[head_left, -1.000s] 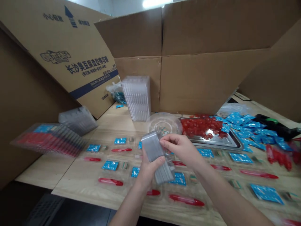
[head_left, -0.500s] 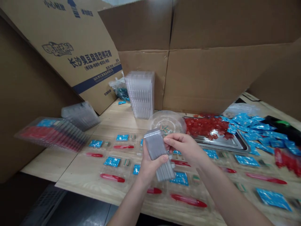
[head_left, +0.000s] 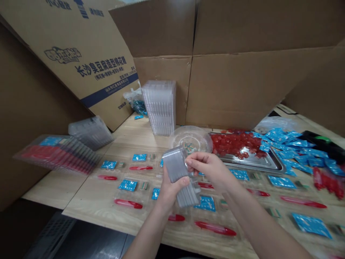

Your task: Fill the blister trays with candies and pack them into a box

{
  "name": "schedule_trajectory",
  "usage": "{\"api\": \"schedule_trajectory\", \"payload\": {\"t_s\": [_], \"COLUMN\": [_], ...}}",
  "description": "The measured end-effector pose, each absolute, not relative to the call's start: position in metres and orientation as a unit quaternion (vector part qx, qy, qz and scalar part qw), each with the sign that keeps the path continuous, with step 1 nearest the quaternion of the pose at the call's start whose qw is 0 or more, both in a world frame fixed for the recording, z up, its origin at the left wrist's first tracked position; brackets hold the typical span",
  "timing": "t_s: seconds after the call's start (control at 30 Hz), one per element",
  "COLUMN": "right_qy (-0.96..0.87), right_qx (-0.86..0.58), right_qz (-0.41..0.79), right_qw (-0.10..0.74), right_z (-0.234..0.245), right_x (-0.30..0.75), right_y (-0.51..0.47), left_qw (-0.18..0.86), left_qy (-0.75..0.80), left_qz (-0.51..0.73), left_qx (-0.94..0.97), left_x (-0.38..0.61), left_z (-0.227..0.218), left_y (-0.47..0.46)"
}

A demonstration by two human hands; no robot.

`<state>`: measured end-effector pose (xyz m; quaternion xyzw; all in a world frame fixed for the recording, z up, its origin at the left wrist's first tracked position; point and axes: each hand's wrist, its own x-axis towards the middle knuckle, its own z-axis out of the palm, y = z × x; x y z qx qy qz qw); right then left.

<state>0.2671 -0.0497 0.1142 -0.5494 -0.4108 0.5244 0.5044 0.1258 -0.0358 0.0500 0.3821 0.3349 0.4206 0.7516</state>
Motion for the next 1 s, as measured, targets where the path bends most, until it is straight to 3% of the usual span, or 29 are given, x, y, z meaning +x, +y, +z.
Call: {"api": "schedule_trajectory", "payload": {"t_s": [0.2, 0.33, 0.4, 0.47, 0.57, 0.7, 0.8, 0.87, 1.0], "right_qy": [-0.358, -0.441, -0.529, -0.616, -0.685, -0.683, -0.659, -0.637, -0.561], "right_qx": [-0.524, -0.605, -0.652, -0.677, -0.68, -0.69, -0.687, -0.645, -0.559], "right_qz": [0.523, 0.329, 0.168, 0.021, -0.06, -0.047, 0.005, 0.144, 0.416], "right_qw": [0.569, 0.575, 0.517, 0.403, 0.255, 0.237, 0.307, 0.396, 0.447], "right_z": [0.112, 0.127, 0.128, 0.116, 0.081, 0.049, 0.061, 0.079, 0.105], "right_x": [0.289, 0.319, 0.325, 0.325, 0.322, 0.315, 0.295, 0.274, 0.244], "right_y": [-0.047, -0.04, -0.029, -0.012, 0.015, 0.021, -0.004, -0.025, -0.042], "left_qw": [0.774, 0.742, 0.717, 0.706, 0.726, 0.749, 0.751, 0.748, 0.737], "left_qy": [0.367, 0.428, 0.448, 0.454, 0.451, 0.438, 0.43, 0.421, 0.402], "left_qz": [0.43, 0.462, 0.487, 0.499, 0.476, 0.448, 0.438, 0.431, 0.437], "left_qx": [0.286, 0.229, 0.22, 0.216, 0.209, 0.216, 0.244, 0.279, 0.323], "left_x": [0.112, 0.091, 0.084, 0.081, 0.082, 0.084, 0.087, 0.091, 0.102], "left_z": [0.045, 0.043, 0.043, 0.044, 0.045, 0.044, 0.041, 0.04, 0.041], "left_y": [-0.03, -0.016, -0.013, -0.013, -0.019, -0.027, -0.03, -0.029, -0.027]}}
